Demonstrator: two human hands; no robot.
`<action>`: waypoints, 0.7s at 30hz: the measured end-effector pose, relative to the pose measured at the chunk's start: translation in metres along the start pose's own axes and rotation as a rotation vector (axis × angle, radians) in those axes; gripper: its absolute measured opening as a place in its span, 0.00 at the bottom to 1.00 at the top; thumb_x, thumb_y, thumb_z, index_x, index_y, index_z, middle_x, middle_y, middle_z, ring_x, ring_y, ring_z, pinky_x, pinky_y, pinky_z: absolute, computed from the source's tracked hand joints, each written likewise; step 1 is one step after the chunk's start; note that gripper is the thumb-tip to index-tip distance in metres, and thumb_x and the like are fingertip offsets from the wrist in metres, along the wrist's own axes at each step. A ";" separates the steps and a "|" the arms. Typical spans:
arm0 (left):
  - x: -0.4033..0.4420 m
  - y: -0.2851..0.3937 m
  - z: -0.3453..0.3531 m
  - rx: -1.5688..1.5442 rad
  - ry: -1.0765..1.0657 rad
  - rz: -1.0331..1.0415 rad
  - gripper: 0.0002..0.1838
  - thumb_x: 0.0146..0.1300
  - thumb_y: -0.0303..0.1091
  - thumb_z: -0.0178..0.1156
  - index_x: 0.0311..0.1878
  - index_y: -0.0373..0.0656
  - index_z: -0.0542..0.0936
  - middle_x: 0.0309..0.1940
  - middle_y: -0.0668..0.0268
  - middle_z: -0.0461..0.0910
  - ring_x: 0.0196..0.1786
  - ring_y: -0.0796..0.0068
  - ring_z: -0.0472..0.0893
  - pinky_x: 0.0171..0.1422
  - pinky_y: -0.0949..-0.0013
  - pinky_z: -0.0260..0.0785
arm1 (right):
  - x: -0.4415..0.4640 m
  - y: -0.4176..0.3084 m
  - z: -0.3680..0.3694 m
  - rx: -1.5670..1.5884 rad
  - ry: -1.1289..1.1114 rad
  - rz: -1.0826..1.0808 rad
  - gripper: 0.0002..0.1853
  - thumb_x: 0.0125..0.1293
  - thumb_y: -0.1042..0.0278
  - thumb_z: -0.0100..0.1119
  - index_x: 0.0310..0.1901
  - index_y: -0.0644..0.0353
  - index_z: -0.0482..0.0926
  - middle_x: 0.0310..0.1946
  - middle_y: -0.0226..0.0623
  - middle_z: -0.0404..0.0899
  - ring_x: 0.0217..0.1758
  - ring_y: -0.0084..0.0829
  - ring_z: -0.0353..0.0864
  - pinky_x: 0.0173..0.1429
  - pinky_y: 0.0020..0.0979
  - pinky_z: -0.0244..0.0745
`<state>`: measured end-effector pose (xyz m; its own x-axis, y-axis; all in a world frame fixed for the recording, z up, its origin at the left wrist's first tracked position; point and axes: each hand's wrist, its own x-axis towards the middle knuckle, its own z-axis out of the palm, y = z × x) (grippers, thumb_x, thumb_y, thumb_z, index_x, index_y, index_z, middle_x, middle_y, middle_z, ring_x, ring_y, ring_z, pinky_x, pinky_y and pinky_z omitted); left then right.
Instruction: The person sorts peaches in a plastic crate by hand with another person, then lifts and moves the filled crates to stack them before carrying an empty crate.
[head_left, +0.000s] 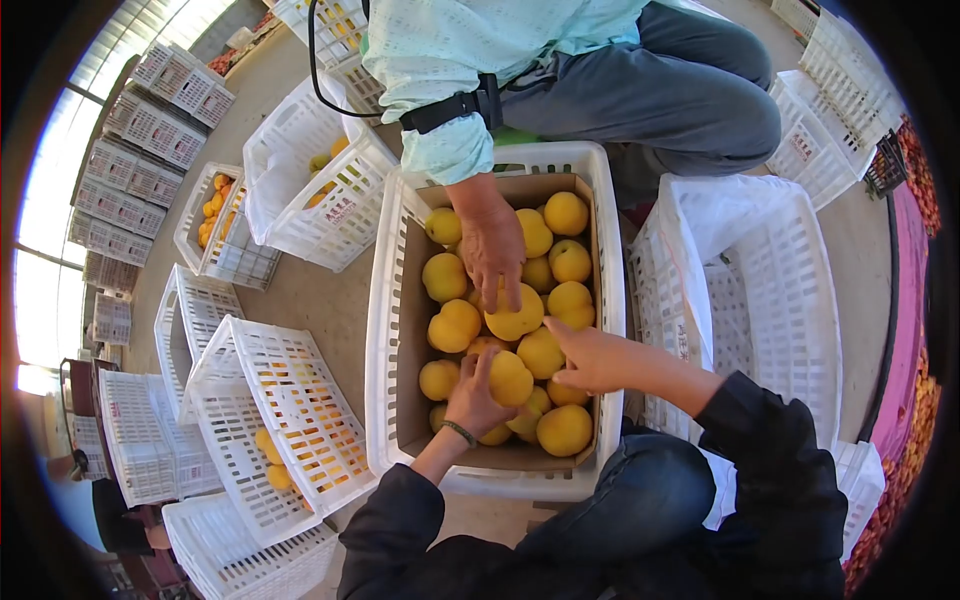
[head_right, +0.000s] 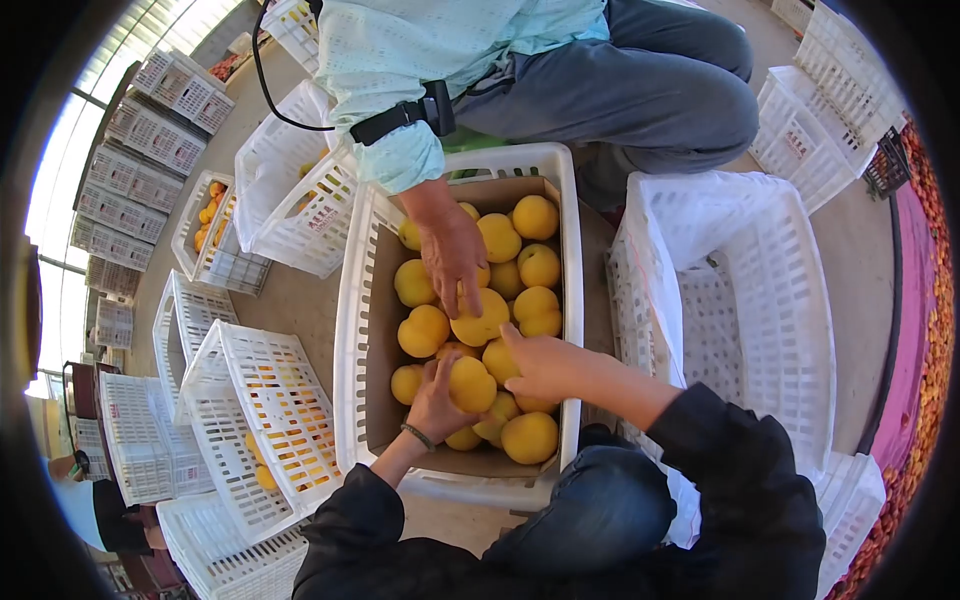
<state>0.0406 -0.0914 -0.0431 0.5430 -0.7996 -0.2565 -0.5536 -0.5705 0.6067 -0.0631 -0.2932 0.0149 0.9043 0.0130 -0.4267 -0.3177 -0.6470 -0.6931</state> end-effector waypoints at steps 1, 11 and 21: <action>0.000 0.001 0.000 0.006 -0.002 -0.019 0.50 0.29 0.40 0.74 0.60 0.49 0.57 0.50 0.52 0.61 0.52 0.50 0.68 0.53 0.58 0.66 | 0.010 -0.006 -0.003 0.001 -0.002 -0.004 0.33 0.56 0.67 0.52 0.61 0.68 0.51 0.24 0.44 0.77 0.23 0.35 0.78 0.28 0.33 0.73; 0.002 -0.003 0.005 0.007 -0.008 -0.043 0.51 0.29 0.39 0.74 0.59 0.50 0.56 0.50 0.53 0.61 0.53 0.50 0.67 0.55 0.57 0.65 | 0.060 0.013 -0.002 0.104 -0.302 0.333 0.43 0.50 0.78 0.44 0.65 0.68 0.32 0.23 0.48 0.77 0.18 0.36 0.77 0.20 0.30 0.74; -0.002 -0.004 0.008 0.036 0.015 -0.037 0.50 0.29 0.39 0.73 0.60 0.53 0.56 0.50 0.53 0.60 0.51 0.50 0.68 0.52 0.56 0.67 | 0.053 0.025 0.014 -0.215 -0.183 0.132 0.46 0.48 0.69 0.56 0.64 0.69 0.38 0.29 0.58 0.75 0.33 0.50 0.76 0.40 0.41 0.71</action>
<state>0.0371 -0.0892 -0.0508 0.5728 -0.7751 -0.2665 -0.5555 -0.6062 0.5691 -0.0267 -0.2980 -0.0335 0.7866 0.0428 -0.6160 -0.3437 -0.7984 -0.4944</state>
